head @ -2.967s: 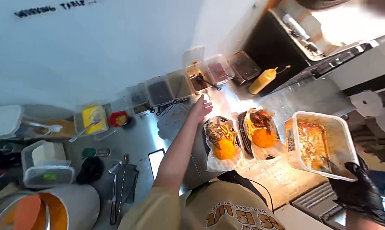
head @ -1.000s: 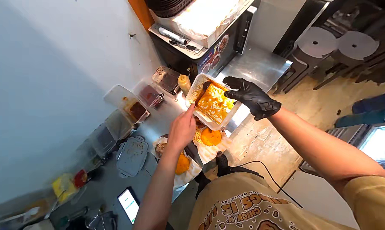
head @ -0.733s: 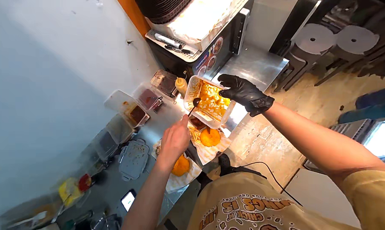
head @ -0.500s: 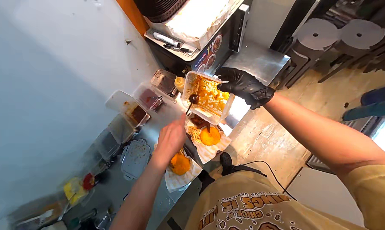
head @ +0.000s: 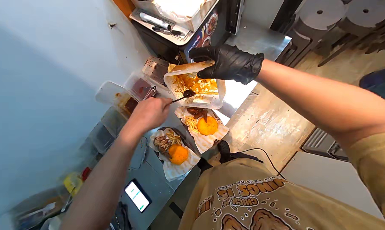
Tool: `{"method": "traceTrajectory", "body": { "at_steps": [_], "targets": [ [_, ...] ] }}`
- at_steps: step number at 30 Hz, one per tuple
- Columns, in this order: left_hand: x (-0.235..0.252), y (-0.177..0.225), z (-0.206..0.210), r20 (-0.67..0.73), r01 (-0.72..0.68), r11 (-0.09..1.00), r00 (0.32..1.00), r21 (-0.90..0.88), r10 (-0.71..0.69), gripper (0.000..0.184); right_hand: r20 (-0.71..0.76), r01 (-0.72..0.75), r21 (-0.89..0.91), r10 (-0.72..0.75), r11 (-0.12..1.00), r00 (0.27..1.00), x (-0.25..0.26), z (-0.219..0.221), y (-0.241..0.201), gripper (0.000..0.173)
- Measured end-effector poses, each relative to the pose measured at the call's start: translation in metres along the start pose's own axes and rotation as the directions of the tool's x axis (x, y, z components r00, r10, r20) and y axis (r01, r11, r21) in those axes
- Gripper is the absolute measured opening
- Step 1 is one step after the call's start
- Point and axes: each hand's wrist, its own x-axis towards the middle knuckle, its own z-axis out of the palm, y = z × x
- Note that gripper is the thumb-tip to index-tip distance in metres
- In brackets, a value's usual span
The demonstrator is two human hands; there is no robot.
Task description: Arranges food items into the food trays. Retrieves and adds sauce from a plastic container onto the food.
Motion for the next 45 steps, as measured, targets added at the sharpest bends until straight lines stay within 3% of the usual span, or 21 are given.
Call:
{"method": "traceTrajectory", "body": {
  "at_steps": [3,4,6,8,10,12,14,16,21,27,31,33,36,42,45],
  "targets": [
    [0.006,-0.018,-0.003,0.092,0.086,0.936,0.994,-0.342,-0.057,0.031,-0.101,0.153,0.027,-0.150,0.988,0.984,0.024,0.023,0.043,0.050],
    [0.008,-0.023,0.001,0.113,0.112,0.895,0.991,-0.431,-0.069,0.028,-0.095,0.149,0.040,-0.145,0.988,0.985,0.023,0.025,0.044,0.047],
    [0.012,-0.032,0.014,0.137,0.148,0.780,0.987,-0.608,-0.081,0.023,0.050,-0.002,0.051,-0.001,0.999,0.999,0.008,0.013,0.015,0.042],
    [0.017,-0.041,0.034,0.213,0.200,0.566,0.976,-0.800,-0.044,0.024,0.095,-0.028,0.099,0.019,0.995,0.995,0.013,0.017,0.018,0.039],
    [0.024,-0.045,0.055,0.284,0.267,0.348,0.959,-0.898,-0.004,0.027,0.023,0.074,0.169,-0.079,0.983,0.997,0.030,0.036,0.052,0.037],
    [0.027,-0.046,0.075,0.310,0.302,0.161,0.950,-0.940,0.028,0.029,0.060,0.010,0.141,-0.019,0.990,0.998,0.028,0.031,0.045,0.039],
    [0.024,-0.049,0.089,0.293,0.291,0.037,0.956,-0.956,0.035,0.031,0.117,-0.113,0.124,0.098,0.986,0.988,0.015,0.015,0.022,0.041],
    [0.013,-0.057,0.095,0.249,0.249,-0.020,0.968,-0.968,-0.003,0.031,0.085,-0.202,0.180,0.189,0.963,0.978,0.004,0.005,0.022,0.046],
    [-0.025,-0.080,0.109,0.116,0.129,0.055,0.975,-0.990,-0.188,0.031,-0.017,-0.310,0.249,0.324,0.918,0.946,-0.028,-0.019,0.047,0.047],
    [-0.035,-0.052,0.152,0.039,0.183,0.319,0.912,-0.930,-0.408,0.027,-0.101,-0.370,0.325,0.421,0.870,0.901,-0.063,-0.026,0.077,0.042],
    [-0.016,-0.038,0.184,-0.008,0.217,0.511,0.915,-0.832,-0.403,0.029,-0.160,-0.312,0.423,0.408,0.851,0.899,-0.077,-0.016,0.101,0.042],
    [-0.013,-0.039,0.192,-0.010,0.226,0.529,0.914,-0.818,-0.405,0.031,-0.218,-0.212,0.489,0.354,0.846,0.909,-0.080,-0.008,0.128,0.044],
    [-0.016,-0.040,0.195,-0.060,0.203,0.551,0.905,-0.809,-0.421,0.030,-0.200,-0.225,0.493,0.361,0.840,0.911,-0.085,-0.009,0.139,0.046],
    [-0.025,-0.035,0.195,-0.065,0.237,0.581,0.891,-0.779,-0.450,0.031,-0.169,-0.246,0.515,0.379,0.821,0.910,-0.091,-0.010,0.136,0.045],
    [-0.023,-0.031,0.194,-0.075,0.223,0.557,0.884,-0.800,-0.461,0.030,-0.127,-0.312,0.485,0.419,0.817,0.899,-0.089,-0.015,0.104,0.042]
  ]
}}
